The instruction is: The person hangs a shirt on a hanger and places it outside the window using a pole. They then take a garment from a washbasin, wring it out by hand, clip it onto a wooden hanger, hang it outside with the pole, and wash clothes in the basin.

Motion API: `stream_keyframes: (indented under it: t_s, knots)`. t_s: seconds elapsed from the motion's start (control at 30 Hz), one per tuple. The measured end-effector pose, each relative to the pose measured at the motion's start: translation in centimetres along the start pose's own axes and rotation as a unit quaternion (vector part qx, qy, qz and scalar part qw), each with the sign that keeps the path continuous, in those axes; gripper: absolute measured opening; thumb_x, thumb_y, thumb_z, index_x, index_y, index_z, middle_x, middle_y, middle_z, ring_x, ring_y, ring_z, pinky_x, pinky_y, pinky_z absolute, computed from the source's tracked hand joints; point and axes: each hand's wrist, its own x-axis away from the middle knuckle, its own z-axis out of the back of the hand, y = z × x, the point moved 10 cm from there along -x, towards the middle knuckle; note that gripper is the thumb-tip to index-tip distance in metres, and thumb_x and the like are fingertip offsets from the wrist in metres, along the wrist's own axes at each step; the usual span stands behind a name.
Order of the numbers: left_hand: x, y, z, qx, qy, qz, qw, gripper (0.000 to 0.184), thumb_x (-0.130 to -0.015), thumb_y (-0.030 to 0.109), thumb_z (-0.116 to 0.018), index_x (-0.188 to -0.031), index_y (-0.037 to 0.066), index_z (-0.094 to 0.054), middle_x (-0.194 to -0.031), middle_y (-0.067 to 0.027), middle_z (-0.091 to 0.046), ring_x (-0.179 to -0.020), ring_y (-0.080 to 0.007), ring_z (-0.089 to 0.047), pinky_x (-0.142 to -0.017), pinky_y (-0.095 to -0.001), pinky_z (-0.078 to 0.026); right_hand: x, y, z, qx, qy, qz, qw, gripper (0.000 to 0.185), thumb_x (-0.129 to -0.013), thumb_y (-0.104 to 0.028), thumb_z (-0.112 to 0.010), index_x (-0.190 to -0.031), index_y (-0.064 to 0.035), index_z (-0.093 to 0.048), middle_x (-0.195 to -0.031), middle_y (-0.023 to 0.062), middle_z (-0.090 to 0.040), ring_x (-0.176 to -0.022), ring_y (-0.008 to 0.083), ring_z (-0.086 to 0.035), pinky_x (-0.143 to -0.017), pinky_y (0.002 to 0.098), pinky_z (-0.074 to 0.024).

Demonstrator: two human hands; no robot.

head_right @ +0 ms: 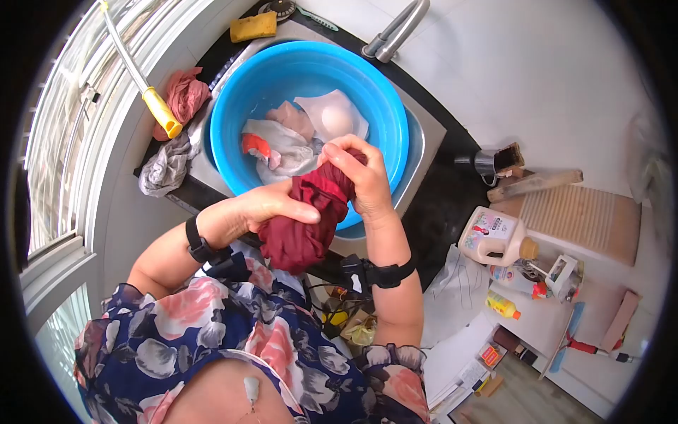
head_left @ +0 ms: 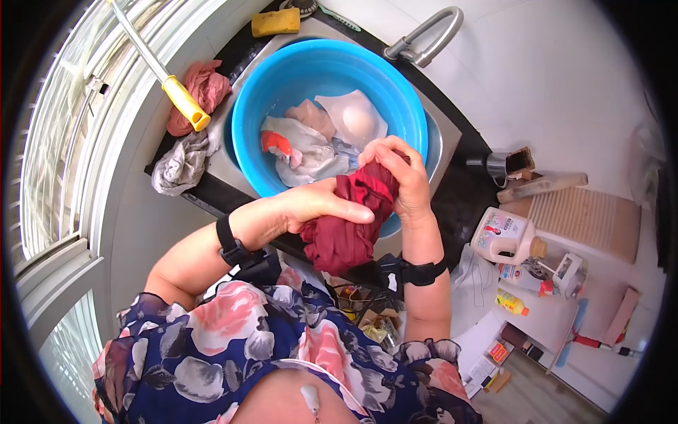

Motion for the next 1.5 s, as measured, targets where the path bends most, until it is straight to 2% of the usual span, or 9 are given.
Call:
stream_keyframes:
  t_s: [0.5,0.87,0.97,1.0,1.03,1.13,1.17,1.3,1.5]
  knots:
    - [-3.8,-2.2,12.0,-0.279,0.29,0.016,0.915,0.041,-0.066,0.023,-0.077,-0.099,0.002,-0.063,-0.085,-0.0071,-0.066,-0.073,-0.0158,-0.063,-0.068,-0.0316,-0.051,-6.5,8.5,1.5,0.469,0.049,0.007,0.882,0.03,-0.081,-0.025,-0.071,-0.072,0.003,-0.066,-0.057,0.0127,-0.06,-0.054,0.0169,-0.056,-0.053,0.0344,-0.0439]
    - [1.5,3.6,10.6,0.014,0.185,-0.104,0.977,0.052,-0.076,0.025,-0.078,-0.113,-0.003,-0.055,-0.098,-0.0119,-0.065,-0.087,-0.0205,-0.066,-0.079,-0.0327,-0.053,0.3,-4.6,3.3,0.169,0.16,0.11,0.966,0.032,-0.095,-0.023,-0.057,-0.111,0.0046,-0.06,-0.109,0.0142,-0.065,-0.1,0.0208,-0.062,-0.087,0.0317,-0.0497]
    - [2.0,4.0,13.1,0.03,0.244,-0.093,0.965,0.053,-0.077,0.027,-0.077,-0.114,-0.004,-0.055,-0.1,-0.0119,-0.065,-0.088,-0.0218,-0.066,-0.081,-0.0344,-0.053,-1.6,-1.2,3.1,-0.211,-0.026,0.136,0.968,0.038,-0.095,-0.031,-0.055,-0.109,0.004,-0.062,-0.113,0.0194,-0.064,-0.104,0.0309,-0.063,-0.089,0.0397,-0.0495]
    - [1.9,3.2,13.5,0.049,0.247,-0.061,0.966,0.054,-0.078,0.028,-0.077,-0.116,-0.004,-0.054,-0.104,-0.0122,-0.065,-0.093,-0.0217,-0.065,-0.084,-0.0345,-0.052,-2.5,3.9,4.3,0.149,0.027,0.042,0.988,0.037,-0.094,-0.03,-0.058,-0.109,0.0032,-0.062,-0.112,0.0195,-0.064,-0.104,0.0309,-0.063,-0.089,0.0398,-0.049]
    - [1.8,2.7,13.3,0.044,0.243,-0.058,0.967,0.054,-0.078,0.028,-0.077,-0.116,-0.004,-0.054,-0.104,-0.0122,-0.065,-0.093,-0.0217,-0.065,-0.084,-0.0345,-0.052,-2.7,7.1,6.3,0.485,0.077,-0.061,0.869,0.036,-0.092,-0.03,-0.06,-0.108,0.0025,-0.063,-0.112,0.0196,-0.065,-0.104,0.0309,-0.063,-0.089,0.0398,-0.0484]
    - [1.9,2.7,11.4,0.039,0.202,-0.094,0.974,0.049,-0.083,0.028,-0.073,-0.118,0.0,-0.054,-0.106,-0.0116,-0.065,-0.094,-0.0226,-0.065,-0.086,-0.037,-0.052,1.6,3.6,5.1,0.434,0.203,0.095,0.873,0.034,-0.087,-0.026,-0.067,-0.107,0.0009,-0.065,-0.106,0.0175,-0.067,-0.104,0.0248,-0.063,-0.086,0.0347,-0.0494]
    - [2.5,2.1,10.9,0.036,0.205,-0.087,0.974,0.049,-0.083,0.028,-0.073,-0.118,0.0,-0.054,-0.106,-0.0116,-0.065,-0.094,-0.0226,-0.065,-0.086,-0.037,-0.052,2.9,5.8,6.2,0.268,0.189,-0.051,0.943,0.045,-0.082,-0.021,-0.074,-0.119,-0.0003,-0.059,-0.115,0.016,-0.063,-0.106,0.0219,-0.061,-0.084,0.0326,-0.0509]
    - [3.7,2.1,6.5,0.038,0.151,-0.13,0.979,0.058,-0.081,0.026,-0.074,-0.127,0.002,-0.047,-0.117,-0.0104,-0.06,-0.106,-0.0214,-0.06,-0.093,-0.0363,-0.048,9.1,4.3,-3.2,0.193,-0.017,-0.093,0.977,0.076,-0.079,-0.015,-0.076,-0.141,-0.0032,-0.035,-0.133,0.0148,-0.048,-0.108,0.0223,-0.057,-0.082,0.0323,-0.0535]
    - [8.4,0.9,0.2,-0.018,0.084,-0.158,0.984,0.059,-0.079,0.014,-0.069,-0.132,0.004,-0.045,-0.123,-0.0077,-0.058,-0.113,-0.0212,-0.056,-0.099,-0.0389,-0.043,13.7,2.4,-4.4,0.152,0.046,0.086,0.984,0.069,-0.075,-0.003,-0.076,-0.135,-0.0014,-0.044,-0.133,0.0112,-0.045,-0.109,0.0194,-0.056,-0.082,0.0305,-0.0542]
